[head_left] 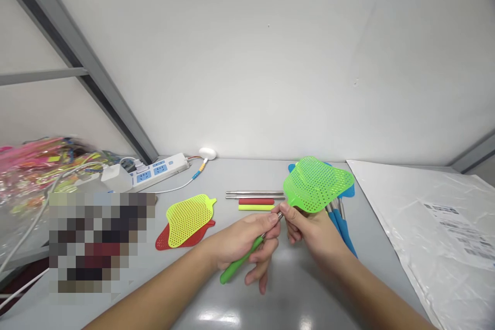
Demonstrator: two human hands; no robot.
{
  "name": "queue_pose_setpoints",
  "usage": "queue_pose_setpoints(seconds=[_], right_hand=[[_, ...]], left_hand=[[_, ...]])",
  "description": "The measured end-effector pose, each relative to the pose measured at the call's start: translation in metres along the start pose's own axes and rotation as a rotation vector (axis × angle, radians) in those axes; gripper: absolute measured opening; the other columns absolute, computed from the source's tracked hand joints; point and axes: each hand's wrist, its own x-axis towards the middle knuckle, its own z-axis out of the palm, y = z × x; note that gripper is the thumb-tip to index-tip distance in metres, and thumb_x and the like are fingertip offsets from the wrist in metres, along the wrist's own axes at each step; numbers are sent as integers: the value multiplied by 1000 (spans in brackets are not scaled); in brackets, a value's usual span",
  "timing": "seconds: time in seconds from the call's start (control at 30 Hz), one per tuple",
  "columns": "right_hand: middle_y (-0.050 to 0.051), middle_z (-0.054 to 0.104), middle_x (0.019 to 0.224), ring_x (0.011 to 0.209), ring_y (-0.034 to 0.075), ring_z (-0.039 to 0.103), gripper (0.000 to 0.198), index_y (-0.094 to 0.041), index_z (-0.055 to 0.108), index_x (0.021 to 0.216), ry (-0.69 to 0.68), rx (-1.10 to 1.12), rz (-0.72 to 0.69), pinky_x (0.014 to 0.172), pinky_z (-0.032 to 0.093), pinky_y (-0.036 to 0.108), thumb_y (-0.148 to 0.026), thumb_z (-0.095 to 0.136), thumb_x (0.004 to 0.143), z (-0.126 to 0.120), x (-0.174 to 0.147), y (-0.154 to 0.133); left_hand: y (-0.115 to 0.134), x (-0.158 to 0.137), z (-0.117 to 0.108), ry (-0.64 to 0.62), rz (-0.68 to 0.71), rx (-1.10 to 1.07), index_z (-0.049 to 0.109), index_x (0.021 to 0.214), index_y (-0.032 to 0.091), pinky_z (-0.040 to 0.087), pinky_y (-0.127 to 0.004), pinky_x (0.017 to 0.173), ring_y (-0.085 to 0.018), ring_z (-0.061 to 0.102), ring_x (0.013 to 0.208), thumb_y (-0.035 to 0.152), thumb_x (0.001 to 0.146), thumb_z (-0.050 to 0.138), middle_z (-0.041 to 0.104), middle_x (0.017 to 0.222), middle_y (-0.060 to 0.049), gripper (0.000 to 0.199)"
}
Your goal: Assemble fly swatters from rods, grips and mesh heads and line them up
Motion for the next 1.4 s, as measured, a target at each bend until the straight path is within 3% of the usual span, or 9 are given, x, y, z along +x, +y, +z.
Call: queue_pose_setpoints(seconds=[0.27,0.43,0.5,0.6,0.7,0.83,0.93,1.2,1.4], right_hand=[[-6,41,49,49,10,41,33,-16,70,89,28,95,3,51,38,26,-48,67,82,1,-7,-13],[-7,37,54,49,7,36,29,-17,69,83,273,318,-163,47,38,23,-44,74,77,-36,7,-26],[-7,38,57,50,7,39,28,-17,69,82,285,384,-175,46,39,22,-41,79,72,-51,14,-31],[-6,42,58,50,8,43,30,-18,67,81,276,455,-207,46,41,22,-43,79,71,-56,18,-31],[-7,44,57,48,8,44,33,-19,65,82,215,465,-217,48,42,22,-48,76,73,-45,17,-26],[-10,36,49,43,7,38,38,-19,62,82,194,340,-172,47,40,21,-54,74,72,-36,16,-17],[-11,29,47,42,7,30,42,-20,58,75,191,252,-139,43,35,20,-60,70,72,-37,17,-14],[-11,20,50,45,7,20,43,-20,53,69,130,236,-84,46,38,22,-60,62,80,-20,8,-12],[-10,23,51,45,7,18,35,-19,54,70,407,391,-184,43,33,19,-49,67,81,-58,15,-30]], left_hand=[[12,1,3,-6,-28,134,37,78,21,50,-27,45,-10,47,33,54,98,28,42,47,10,40],[31,-11,-8,46,-131,283,36,72,21,51,-30,42,-11,46,34,55,95,37,41,48,9,41],[43,-10,-10,52,-188,338,38,71,20,51,-30,41,-11,44,35,55,94,41,43,49,7,42],[60,5,-4,-3,-250,427,48,77,19,49,-30,37,-11,44,35,52,92,46,50,54,4,37],[68,30,9,-27,-233,389,49,82,20,39,-23,31,-8,33,29,48,92,47,41,51,8,30],[57,56,23,5,-152,209,44,78,22,21,-15,29,-5,14,32,50,93,46,29,51,10,32],[36,58,24,31,-122,78,41,76,22,19,-15,31,-6,13,36,49,93,45,28,53,9,33],[-10,12,13,25,-166,-237,32,68,22,8,-17,35,-8,8,41,60,92,40,19,51,8,46],[-5,-21,5,-45,-337,-196,32,68,22,2,-18,37,-8,4,41,56,94,37,16,52,8,44]])
